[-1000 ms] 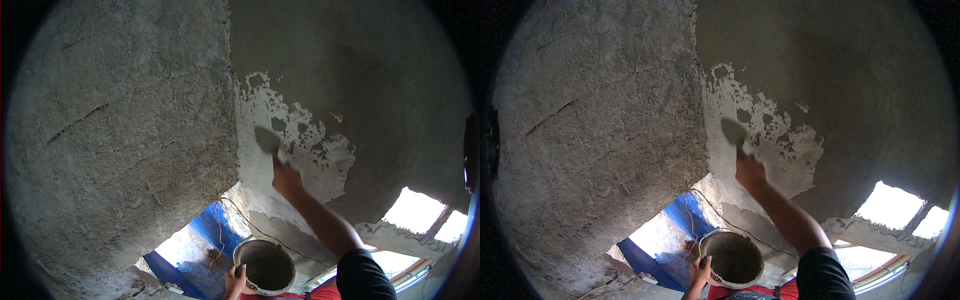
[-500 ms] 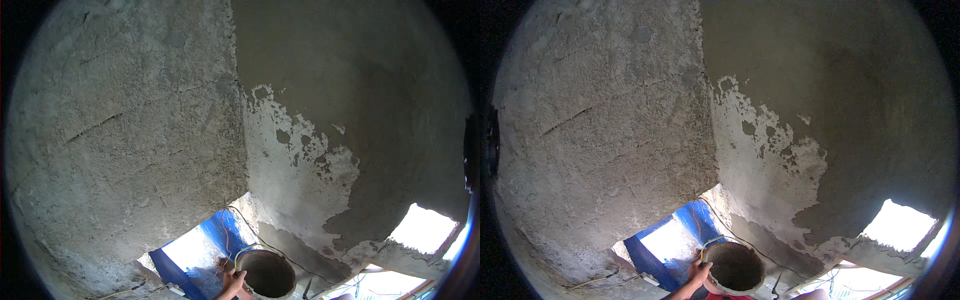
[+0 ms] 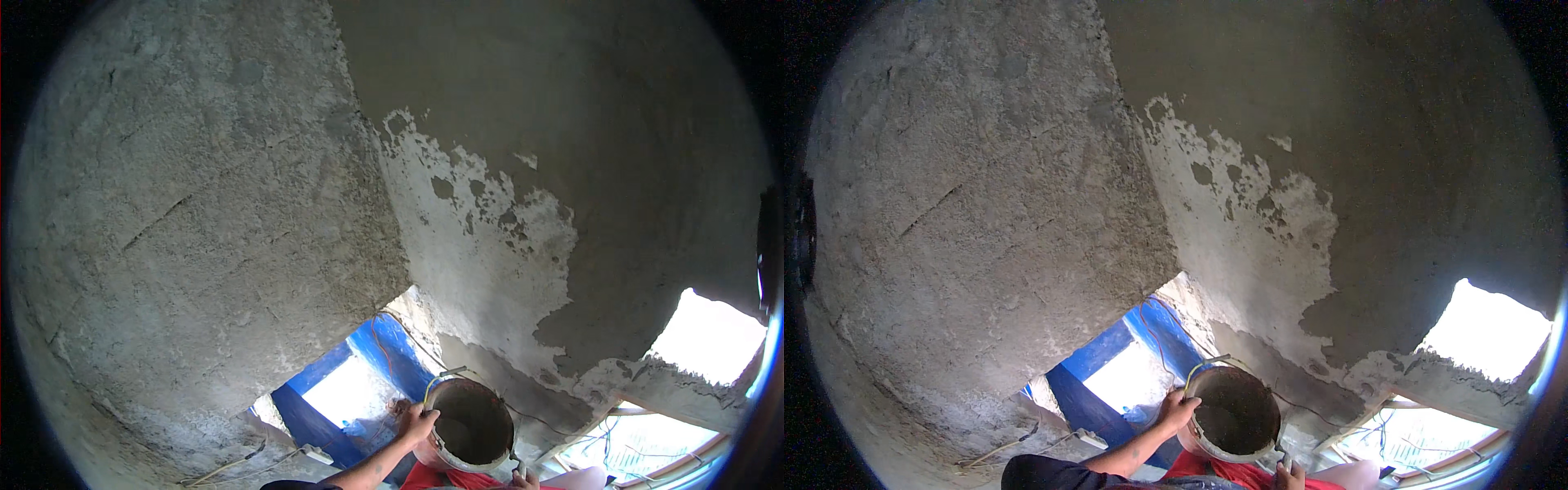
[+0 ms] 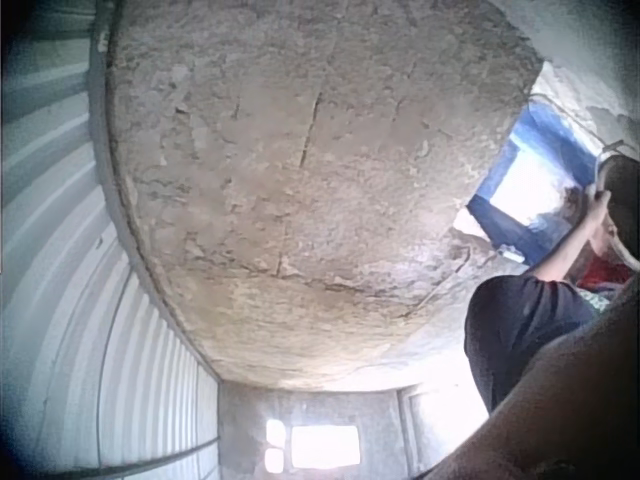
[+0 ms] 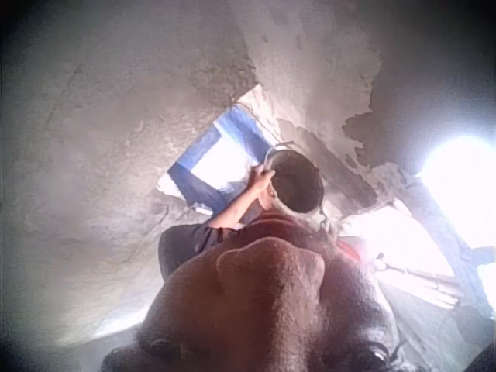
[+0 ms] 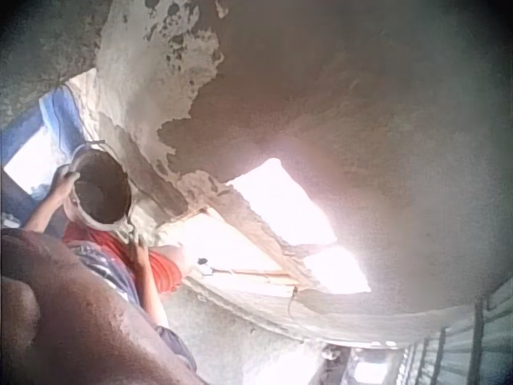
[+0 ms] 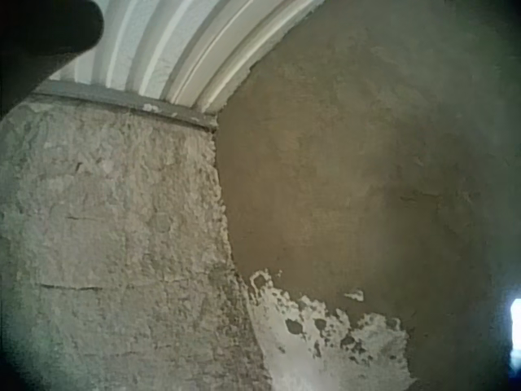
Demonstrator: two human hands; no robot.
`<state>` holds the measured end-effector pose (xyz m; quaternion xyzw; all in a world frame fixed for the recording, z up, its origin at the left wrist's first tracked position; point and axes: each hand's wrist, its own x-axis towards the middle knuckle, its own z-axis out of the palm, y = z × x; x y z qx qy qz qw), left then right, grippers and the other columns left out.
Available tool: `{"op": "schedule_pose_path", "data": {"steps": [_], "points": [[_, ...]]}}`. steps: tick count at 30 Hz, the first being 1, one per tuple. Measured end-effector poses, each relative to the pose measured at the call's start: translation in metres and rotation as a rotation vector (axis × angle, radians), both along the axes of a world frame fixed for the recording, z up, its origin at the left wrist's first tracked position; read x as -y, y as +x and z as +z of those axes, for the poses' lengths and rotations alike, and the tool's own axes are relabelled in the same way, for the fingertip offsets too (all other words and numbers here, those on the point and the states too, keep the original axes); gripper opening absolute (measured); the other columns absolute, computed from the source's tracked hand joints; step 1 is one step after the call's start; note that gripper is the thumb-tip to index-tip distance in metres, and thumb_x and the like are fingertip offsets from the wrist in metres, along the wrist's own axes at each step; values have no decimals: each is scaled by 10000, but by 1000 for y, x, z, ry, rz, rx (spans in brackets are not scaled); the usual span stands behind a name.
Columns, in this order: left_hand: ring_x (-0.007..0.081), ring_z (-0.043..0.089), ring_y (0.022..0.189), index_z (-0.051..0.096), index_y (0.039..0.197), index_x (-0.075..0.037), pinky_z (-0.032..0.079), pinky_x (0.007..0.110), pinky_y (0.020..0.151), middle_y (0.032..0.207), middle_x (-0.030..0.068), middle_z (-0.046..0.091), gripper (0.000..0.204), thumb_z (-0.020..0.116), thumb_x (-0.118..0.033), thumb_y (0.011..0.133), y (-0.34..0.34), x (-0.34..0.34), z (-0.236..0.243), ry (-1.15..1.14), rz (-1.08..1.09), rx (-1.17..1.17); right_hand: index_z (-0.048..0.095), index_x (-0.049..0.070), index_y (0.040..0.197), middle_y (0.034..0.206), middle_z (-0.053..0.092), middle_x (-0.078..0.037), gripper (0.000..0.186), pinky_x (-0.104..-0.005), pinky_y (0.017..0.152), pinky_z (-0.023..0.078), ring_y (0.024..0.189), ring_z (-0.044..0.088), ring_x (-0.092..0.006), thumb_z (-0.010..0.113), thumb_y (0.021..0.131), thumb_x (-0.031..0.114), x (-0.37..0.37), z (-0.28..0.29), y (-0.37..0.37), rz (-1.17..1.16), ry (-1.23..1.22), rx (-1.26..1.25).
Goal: The person patches a concrete wall by applying cement mixture from a bucket to the wall using a trowel.
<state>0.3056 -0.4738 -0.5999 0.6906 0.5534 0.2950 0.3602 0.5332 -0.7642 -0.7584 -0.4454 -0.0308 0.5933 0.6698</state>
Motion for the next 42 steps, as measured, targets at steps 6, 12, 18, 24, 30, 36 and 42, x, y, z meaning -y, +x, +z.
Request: {"op": "schedule_pose_path", "data": {"steps": [6, 12, 18, 24, 30, 36, 42], "points": [[286, 685, 841, 701, 977, 7, 523, 406, 743, 890, 195, 705, 335, 722, -268, 787, 1, 6, 15, 25, 6, -43, 610, 154, 1154, 752, 590, 10, 209, -292, 504, 466, 591, 540, -126, 645, 961, 226, 1, -5, 4, -29, -63, -94], [254, 666, 763, 687, 944, 41, 512, 398, 693, 811, 179, 694, 316, 716, -243, 806, 4, 18, 36, -32, -11, 20, 561, 151, 1213, 716, 556, 24, 279, -255, 391, 405, 508, 505, -87, 641, 948, 186, -2, 73, -4, -11, -110, 60], [279, 617, 617, 632, 758, 5, 449, 434, 573, 634, 157, 600, 305, 714, -286, 796, -4, 36, 27, 124, -36, 111, 588, 31, 917, 652, 545, -56, 65, -301, 411, 406, 454, 493, -171, 560, 904, 88, 0, 91, -8, -24, -70, 90], [169, 645, 880, 687, 1055, 9, 512, 355, 809, 956, 98, 721, 302, 696, -220, 859, -11, 33, 50, -217, -34, 140, 582, 20, 915, 692, 584, -86, 341, -312, 451, 453, 524, 566, -199, 630, 911, 358, 5, 63, 8, -13, 158, -31], [192, 594, 773, 640, 911, 69, 486, 379, 720, 827, 152, 678, 284, 682, -207, 855, -7, 24, 53, -94, 10, 296, 408, 71, 1458, 748, 480, -38, 598, -237, 416, 345, 490, 399, -128, 522, 999, 438, 1, 91, 14, -8, 360, -542], [177, 568, 736, 634, 886, 63, 473, 352, 707, 794, 120, 663, 228, 678, -158, 853, -3, 31, 60, -127, -38, 254, 417, 56, 1447, 715, 436, -49, 572, -234, 392, 324, 464, 373, -126, 436, 1039, 457, 16, 100, 7, -38, 380, -693], [238, 615, 709, 632, 887, 82, 486, 384, 693, 783, 188, 675, 246, 681, -157, 848, -6, 37, 55, -31, -83, 180, 430, 52, 1455, 714, 426, -48, 598, -207, 362, 299, 445, 336, -103, 399, 1047, 487, 20, 95, 5, 24, 392, -673]]}}
